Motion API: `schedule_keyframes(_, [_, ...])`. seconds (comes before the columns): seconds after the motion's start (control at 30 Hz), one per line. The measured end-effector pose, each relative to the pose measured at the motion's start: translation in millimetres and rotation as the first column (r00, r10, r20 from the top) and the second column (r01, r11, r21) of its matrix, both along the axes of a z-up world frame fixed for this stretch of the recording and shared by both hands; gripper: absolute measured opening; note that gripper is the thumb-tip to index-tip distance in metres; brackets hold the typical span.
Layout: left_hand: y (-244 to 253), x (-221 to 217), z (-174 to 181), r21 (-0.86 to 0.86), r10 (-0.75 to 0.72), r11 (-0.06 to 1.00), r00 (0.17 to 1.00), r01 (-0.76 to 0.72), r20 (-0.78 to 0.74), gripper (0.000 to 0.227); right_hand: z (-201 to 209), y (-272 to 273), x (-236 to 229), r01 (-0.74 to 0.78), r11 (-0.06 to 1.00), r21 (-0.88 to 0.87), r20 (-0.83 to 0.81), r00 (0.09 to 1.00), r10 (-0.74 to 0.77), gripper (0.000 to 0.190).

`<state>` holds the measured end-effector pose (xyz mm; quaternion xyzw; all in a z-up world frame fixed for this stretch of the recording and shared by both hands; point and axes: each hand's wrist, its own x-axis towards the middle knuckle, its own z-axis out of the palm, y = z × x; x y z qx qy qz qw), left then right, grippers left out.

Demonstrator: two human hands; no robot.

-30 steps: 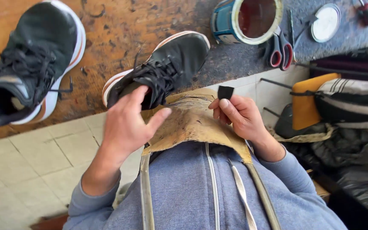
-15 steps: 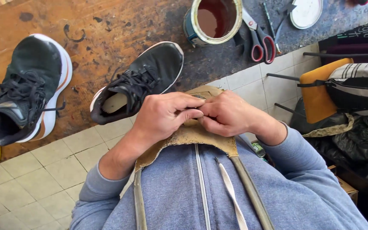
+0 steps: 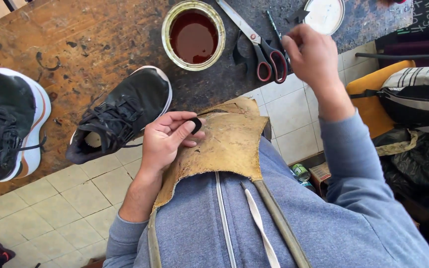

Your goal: The person holds a black sneaker and uses a small tool to scrape or clean the sole area. They then cut a small piece of black material with scissors, apply a brown substance from a can onto the material using a brush, and attach the material to the shoe's sole.

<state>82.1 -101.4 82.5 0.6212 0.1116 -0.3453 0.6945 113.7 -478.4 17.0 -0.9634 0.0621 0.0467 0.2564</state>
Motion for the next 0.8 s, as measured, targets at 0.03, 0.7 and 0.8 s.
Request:
schedule_keyframes(0.03, [-3,0,-4,-0.012,0.016,1.0,0.999,-0.017,-0.036,0.03,-12,-10,11,0.022,0.989,-0.148,-0.052,0.998,-0.03,0.022])
schedule_keyframes(0.7, [-19,-7,-16,-0.091,0.24,0.966,0.97,-0.243,-0.043,0.025,26,-58,17,0.087,0.669,0.739,0.092,0.969,-0.228,0.021])
schedule_keyframes(0.8, [-14,-8,-18,-0.091,0.252,0.963,0.967,-0.253,-0.02,0.027,30,-55,14,-0.037,0.555,0.831,0.251,0.915,-0.315,0.011])
